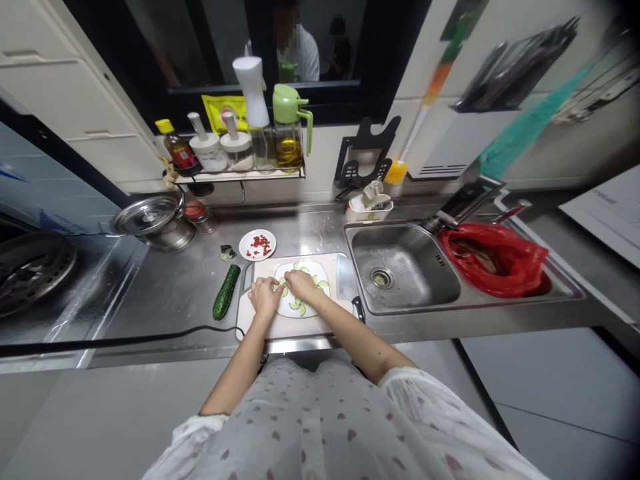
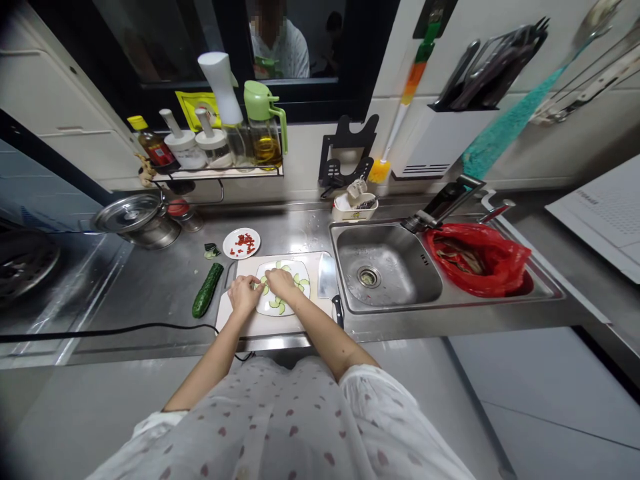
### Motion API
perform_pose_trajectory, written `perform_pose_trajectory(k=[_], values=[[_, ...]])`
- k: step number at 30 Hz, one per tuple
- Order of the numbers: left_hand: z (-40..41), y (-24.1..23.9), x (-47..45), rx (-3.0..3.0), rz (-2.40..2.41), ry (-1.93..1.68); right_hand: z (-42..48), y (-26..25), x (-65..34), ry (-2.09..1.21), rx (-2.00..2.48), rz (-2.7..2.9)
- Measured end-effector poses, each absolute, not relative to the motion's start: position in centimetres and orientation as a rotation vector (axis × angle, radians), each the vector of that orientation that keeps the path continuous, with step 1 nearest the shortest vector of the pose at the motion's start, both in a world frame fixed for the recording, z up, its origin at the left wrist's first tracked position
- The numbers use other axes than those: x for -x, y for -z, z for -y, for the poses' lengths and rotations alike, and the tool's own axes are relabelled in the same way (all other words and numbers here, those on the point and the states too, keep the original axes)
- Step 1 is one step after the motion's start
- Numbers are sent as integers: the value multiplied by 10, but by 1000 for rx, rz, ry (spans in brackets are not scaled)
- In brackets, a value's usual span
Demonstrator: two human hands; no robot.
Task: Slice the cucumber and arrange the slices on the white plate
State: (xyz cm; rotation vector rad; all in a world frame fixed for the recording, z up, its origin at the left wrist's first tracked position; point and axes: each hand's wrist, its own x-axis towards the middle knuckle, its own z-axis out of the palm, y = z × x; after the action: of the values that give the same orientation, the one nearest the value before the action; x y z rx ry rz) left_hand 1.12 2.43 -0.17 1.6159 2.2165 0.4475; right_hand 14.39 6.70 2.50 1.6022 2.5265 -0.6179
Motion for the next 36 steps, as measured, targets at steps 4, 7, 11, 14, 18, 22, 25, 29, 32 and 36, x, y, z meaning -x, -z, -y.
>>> perform_pose_trajectory(k=[4, 7, 11, 14, 18, 22, 25, 29, 32, 36], values=[[-29, 0, -10, -1553, -2232, -420, -67, -25, -143, 622, -1621, -2520], [-33, -1, -9, -1512, -2237, -392, -67, -24, -145, 624, -1643, -2512], [-37, -1, -7, -1474, -2234, -360, -65, -24, -151, 618, -1723, -2486], [-39, -1, -6, -1451, -2224, -344, -62, -24, -153, 637, -1743, -2475], [-42, -2, -4, -1424, -2224, -318, -58, -21, -153, 654, -1722, -2480], [-44, -1, -2, -1426, -2227, -297, -56, -18, -151, 638, -1712, -2499], [-43, 0, -1, -1436, -2225, -290, -56, -18, -151, 628, -1706, -2504], [-42, 1, 0, -1457, -2218, -327, -57, -19, -153, 634, -1708, -2500], [-41, 2, 2, -1446, -2185, -384, -58, -21, -157, 621, -1736, -2487], [-38, 1, 7, -1476, -2193, -517, -57, -25, -161, 608, -1765, -2486]])
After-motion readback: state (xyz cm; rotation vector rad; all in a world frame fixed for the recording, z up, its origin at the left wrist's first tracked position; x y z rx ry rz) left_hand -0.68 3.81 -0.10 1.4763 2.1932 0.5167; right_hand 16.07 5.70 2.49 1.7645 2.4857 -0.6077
